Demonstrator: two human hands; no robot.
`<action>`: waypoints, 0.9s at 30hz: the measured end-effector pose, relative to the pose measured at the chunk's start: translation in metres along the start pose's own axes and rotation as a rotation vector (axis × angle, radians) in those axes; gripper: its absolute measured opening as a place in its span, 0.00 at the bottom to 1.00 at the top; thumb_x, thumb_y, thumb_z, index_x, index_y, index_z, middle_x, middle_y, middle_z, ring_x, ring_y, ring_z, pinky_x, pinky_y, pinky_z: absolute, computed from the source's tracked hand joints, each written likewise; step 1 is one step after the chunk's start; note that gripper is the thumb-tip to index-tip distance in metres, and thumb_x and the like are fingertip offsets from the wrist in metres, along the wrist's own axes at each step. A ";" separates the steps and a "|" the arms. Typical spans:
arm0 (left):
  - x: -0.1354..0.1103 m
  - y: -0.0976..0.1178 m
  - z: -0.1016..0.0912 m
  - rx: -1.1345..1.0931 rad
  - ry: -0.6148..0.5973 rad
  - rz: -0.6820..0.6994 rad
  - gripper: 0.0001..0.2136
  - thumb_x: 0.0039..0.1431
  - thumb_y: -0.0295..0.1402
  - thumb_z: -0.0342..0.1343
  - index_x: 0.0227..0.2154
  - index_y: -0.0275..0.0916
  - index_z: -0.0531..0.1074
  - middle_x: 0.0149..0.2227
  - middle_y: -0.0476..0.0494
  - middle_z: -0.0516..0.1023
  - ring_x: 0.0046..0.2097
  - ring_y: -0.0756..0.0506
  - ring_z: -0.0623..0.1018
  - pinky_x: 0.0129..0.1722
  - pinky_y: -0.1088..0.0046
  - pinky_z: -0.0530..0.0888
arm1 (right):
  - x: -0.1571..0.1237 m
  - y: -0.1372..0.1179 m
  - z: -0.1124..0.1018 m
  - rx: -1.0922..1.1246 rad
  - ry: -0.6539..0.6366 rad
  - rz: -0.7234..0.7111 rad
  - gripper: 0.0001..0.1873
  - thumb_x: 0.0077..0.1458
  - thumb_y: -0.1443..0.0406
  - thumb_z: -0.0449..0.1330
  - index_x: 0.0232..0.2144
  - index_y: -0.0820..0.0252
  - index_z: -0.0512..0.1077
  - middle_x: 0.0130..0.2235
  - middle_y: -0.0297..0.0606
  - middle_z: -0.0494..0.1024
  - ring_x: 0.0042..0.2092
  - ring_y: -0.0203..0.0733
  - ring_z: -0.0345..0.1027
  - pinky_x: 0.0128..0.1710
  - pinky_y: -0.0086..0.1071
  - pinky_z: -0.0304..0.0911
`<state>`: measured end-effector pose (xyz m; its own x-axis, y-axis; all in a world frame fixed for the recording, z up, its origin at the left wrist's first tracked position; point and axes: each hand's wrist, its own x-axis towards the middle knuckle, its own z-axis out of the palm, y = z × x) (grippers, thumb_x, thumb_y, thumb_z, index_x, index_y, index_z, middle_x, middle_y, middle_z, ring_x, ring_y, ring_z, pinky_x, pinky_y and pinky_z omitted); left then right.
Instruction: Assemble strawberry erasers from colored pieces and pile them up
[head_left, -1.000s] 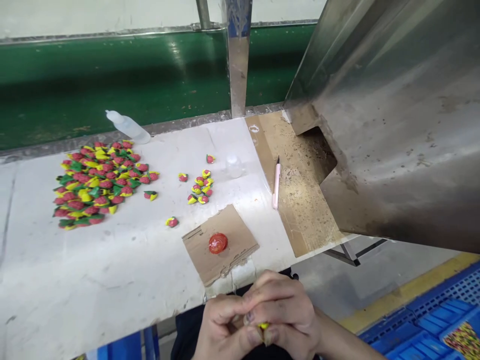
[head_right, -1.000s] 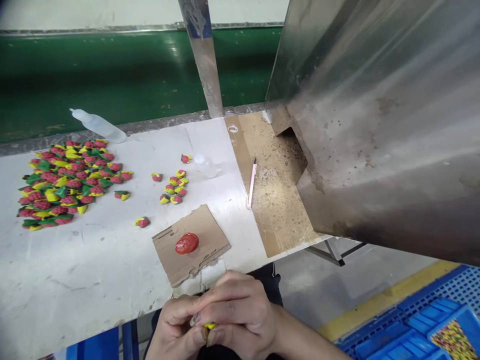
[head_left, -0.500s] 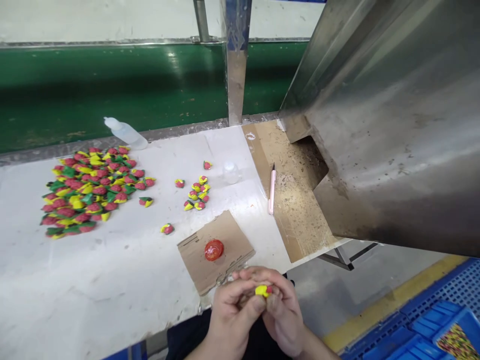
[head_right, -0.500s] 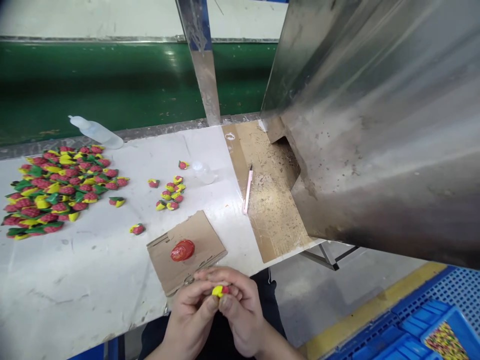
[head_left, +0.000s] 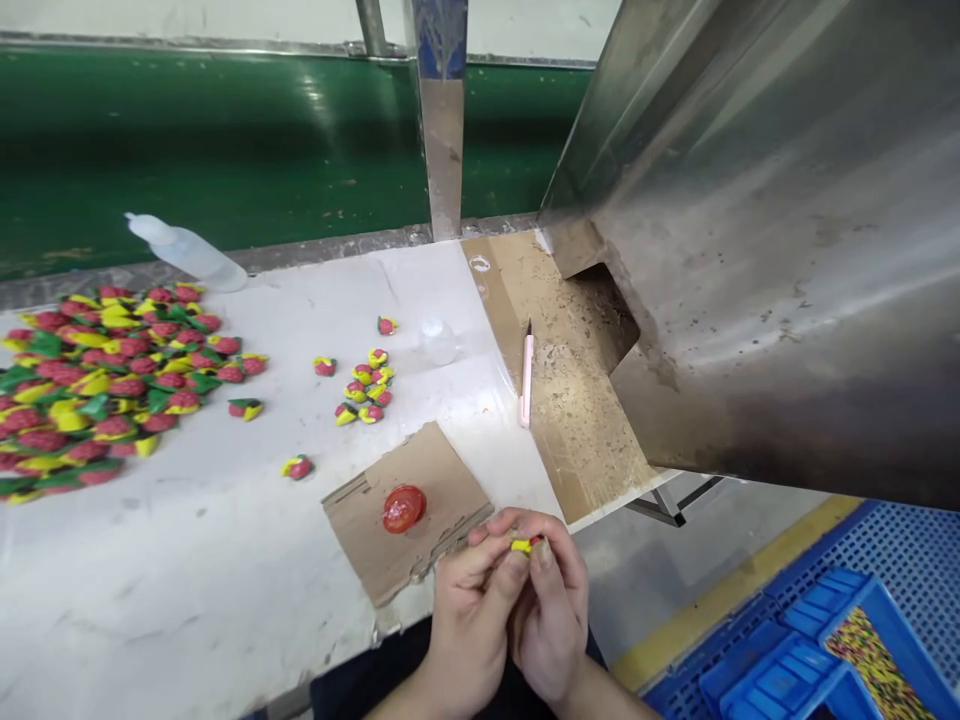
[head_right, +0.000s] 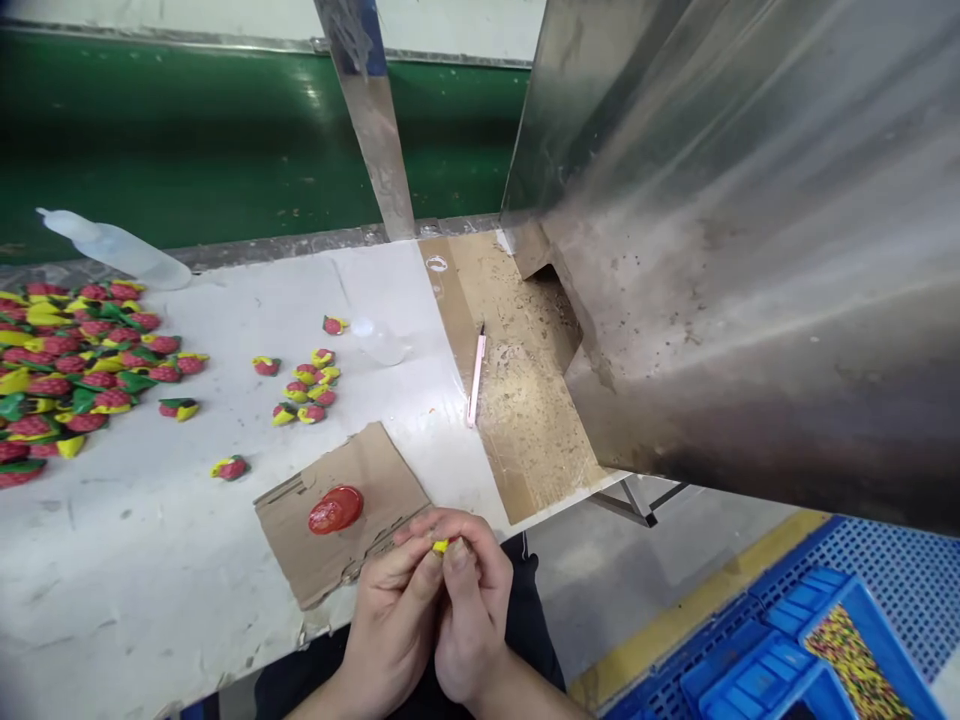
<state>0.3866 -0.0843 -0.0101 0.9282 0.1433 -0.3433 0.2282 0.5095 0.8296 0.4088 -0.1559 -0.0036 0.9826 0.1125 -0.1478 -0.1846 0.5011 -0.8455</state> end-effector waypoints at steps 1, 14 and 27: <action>0.000 0.000 0.000 -0.010 0.006 -0.004 0.12 0.66 0.43 0.64 0.40 0.44 0.89 0.33 0.42 0.90 0.34 0.47 0.84 0.37 0.79 0.78 | 0.000 -0.001 0.000 0.005 -0.002 0.007 0.11 0.72 0.56 0.60 0.43 0.50 0.81 0.45 0.36 0.83 0.46 0.42 0.80 0.52 0.37 0.75; 0.008 0.011 -0.001 -0.388 -0.049 -0.106 0.08 0.53 0.42 0.75 0.35 0.51 0.89 0.32 0.44 0.91 0.34 0.45 0.89 0.42 0.73 0.84 | 0.001 -0.006 -0.010 -0.039 -0.087 0.062 0.13 0.68 0.54 0.65 0.51 0.46 0.81 0.50 0.41 0.86 0.53 0.49 0.81 0.56 0.41 0.76; 0.006 -0.005 -0.007 -0.125 -0.022 -0.002 0.13 0.58 0.45 0.70 0.38 0.42 0.89 0.34 0.35 0.91 0.33 0.38 0.89 0.38 0.62 0.87 | -0.002 -0.003 -0.005 0.078 -0.035 0.083 0.10 0.68 0.55 0.65 0.50 0.45 0.82 0.49 0.37 0.86 0.51 0.43 0.82 0.55 0.35 0.76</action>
<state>0.3887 -0.0801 -0.0199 0.9342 0.1241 -0.3343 0.1932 0.6120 0.7669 0.4074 -0.1621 -0.0038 0.9629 0.1853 -0.1963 -0.2674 0.5544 -0.7881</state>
